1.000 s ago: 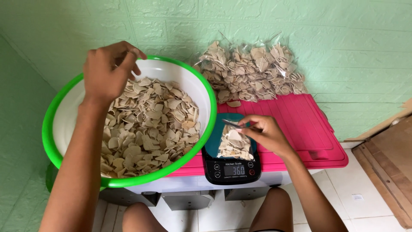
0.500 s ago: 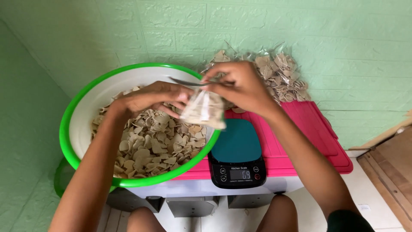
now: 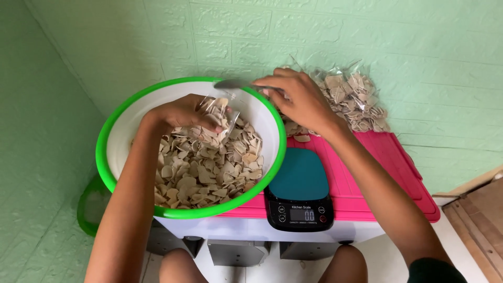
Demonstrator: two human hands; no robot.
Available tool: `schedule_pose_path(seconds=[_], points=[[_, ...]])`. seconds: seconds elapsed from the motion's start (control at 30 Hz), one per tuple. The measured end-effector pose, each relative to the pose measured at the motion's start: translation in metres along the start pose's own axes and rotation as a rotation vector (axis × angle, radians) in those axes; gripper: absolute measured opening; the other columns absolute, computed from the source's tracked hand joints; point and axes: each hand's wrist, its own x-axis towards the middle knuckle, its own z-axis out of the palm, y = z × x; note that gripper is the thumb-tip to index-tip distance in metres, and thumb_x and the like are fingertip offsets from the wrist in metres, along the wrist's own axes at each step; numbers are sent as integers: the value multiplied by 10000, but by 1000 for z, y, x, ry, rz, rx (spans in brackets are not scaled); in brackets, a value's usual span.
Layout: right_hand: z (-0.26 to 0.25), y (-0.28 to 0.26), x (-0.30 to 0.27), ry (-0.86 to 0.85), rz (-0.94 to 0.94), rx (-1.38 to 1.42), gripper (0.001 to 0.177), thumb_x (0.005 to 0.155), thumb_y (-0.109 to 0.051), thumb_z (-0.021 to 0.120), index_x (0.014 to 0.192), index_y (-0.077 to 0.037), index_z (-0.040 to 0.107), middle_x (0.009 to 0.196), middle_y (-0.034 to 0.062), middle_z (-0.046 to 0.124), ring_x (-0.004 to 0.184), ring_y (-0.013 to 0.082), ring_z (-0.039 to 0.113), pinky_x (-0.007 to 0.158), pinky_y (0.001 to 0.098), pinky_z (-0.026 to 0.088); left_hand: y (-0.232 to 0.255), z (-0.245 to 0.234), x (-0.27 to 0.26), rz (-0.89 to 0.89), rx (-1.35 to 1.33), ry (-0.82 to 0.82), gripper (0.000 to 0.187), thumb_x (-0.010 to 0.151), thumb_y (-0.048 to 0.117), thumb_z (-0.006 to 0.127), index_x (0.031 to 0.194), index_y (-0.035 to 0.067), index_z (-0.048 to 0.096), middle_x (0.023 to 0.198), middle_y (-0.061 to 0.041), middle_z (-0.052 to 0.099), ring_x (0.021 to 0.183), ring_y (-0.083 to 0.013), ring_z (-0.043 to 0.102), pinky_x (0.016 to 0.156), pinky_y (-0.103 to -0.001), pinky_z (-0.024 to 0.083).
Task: Scooping dried food from a large bowl into small plastic bags and weighing them on a digital scale.
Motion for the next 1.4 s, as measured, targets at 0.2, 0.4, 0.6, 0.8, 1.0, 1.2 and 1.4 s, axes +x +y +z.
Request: schedule_pose_path(seconds=[0.2, 0.4, 0.6, 0.8, 1.0, 1.2, 1.4], points=[[7, -3, -7, -106, -45, -190, 281, 1016, -139, 530, 1215, -133, 729, 845, 75, 529, 828, 277, 541, 771, 399, 411, 5, 1, -3, 61, 69, -76, 614, 572, 276, 950, 1073, -16, 748, 690, -12, 439, 664, -175, 461, 598, -313, 356], [33, 1, -7, 9, -268, -386, 260, 990, -74, 588, 1185, -157, 738, 892, 55, 544, 854, 253, 516, 749, 362, 402, 3, 1, -3, 24, 102, -113, 676, 563, 300, 950, 1122, -27, 751, 617, 30, 351, 587, -134, 346, 559, -297, 328], [47, 10, -9, 16, -241, -440, 260, 985, -93, 573, 1135, -227, 739, 843, -5, 516, 804, 202, 501, 732, 344, 397, -53, -26, 34, -105, 161, -67, 767, 513, 351, 977, 1123, -41, 728, 848, -140, 608, 824, -285, 537, 673, -435, 429], [37, 14, -13, -2, -180, -411, 234, 966, -83, 611, 1106, -221, 738, 847, 6, 543, 822, 205, 522, 733, 348, 390, -32, -11, 19, -168, 138, -96, 737, 514, 308, 980, 1130, -18, 742, 844, -95, 571, 824, -274, 543, 634, -382, 414], [48, 5, -14, -43, -207, -247, 218, 950, -61, 603, 1080, -151, 754, 842, 51, 572, 828, 272, 558, 728, 382, 425, -20, -12, 13, -241, 97, -113, 838, 523, 297, 949, 1265, -11, 710, 1126, -172, 672, 1085, -349, 565, 759, -438, 463], [53, 26, -14, 50, -163, -542, 172, 954, -168, 600, 1011, -237, 747, 850, -19, 562, 841, 200, 550, 750, 361, 414, -26, -13, 15, -260, 71, -79, 934, 483, 300, 970, 1303, -31, 671, 1220, -219, 641, 1164, -366, 554, 891, -529, 485], [33, 16, -9, 66, 90, -324, 142, 983, -201, 598, 1016, -221, 734, 804, -5, 550, 823, 217, 588, 740, 360, 434, -9, -7, 5, -271, 58, -75, 942, 458, 251, 970, 1319, -8, 690, 1191, -200, 675, 1098, -375, 585, 851, -520, 474]])
